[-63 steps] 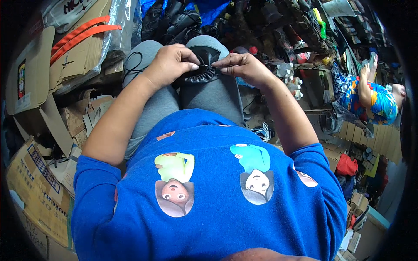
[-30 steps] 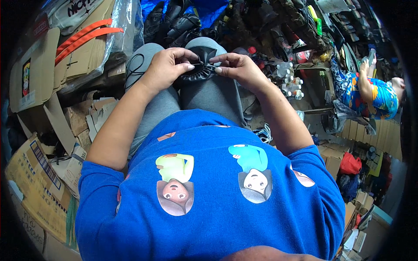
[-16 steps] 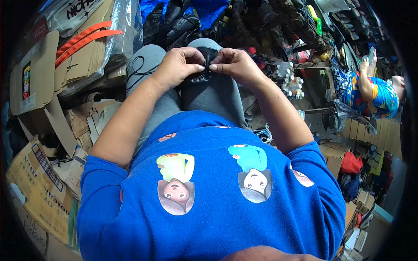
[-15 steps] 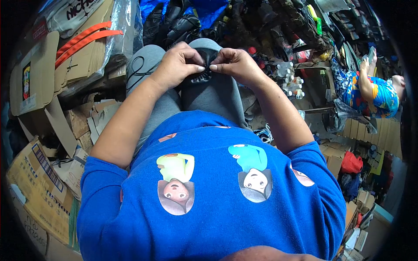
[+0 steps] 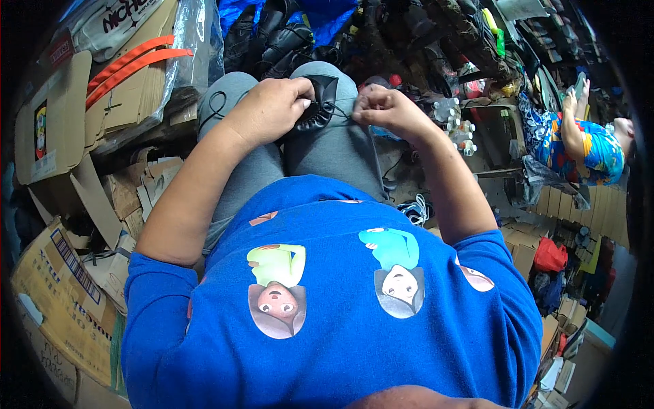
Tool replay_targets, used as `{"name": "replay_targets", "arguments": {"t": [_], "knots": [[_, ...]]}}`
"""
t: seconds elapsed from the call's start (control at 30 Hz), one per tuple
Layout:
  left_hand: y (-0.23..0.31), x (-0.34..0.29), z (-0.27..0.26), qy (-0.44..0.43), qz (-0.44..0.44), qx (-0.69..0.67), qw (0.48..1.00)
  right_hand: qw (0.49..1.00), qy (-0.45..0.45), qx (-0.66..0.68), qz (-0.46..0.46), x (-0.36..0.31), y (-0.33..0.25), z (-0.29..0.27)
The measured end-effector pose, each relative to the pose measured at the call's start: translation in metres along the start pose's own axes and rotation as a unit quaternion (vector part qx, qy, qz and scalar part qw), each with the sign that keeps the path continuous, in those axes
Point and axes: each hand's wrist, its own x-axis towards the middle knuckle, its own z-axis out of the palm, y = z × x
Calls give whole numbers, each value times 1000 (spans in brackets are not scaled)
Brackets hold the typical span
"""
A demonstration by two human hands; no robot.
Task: Stitching a black shoe component by hand using a needle and thread.
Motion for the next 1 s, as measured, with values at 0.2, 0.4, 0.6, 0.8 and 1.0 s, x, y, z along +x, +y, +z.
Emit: {"name": "replay_targets", "arguments": {"t": [0.2, 0.4, 0.6, 0.8, 1.0], "knots": [[1, 4, 3, -27, 0, 9, 1000, 994, 55, 89, -14, -7, 3, 9], [-1, 6, 3, -25, 19, 4, 1000, 997, 71, 19, -38, -3, 10, 13], [15, 10, 0, -26, -20, 21, 999, 996, 5, 71, -45, -30, -14, -4], [16, 19, 9, -10, -39, 76, 996, 997, 21, -68, 15, -30, -12, -17], [14, 18, 14, 15, -31, 59, 998, 910, 323, -253, -53, -39, 19, 5]]}}
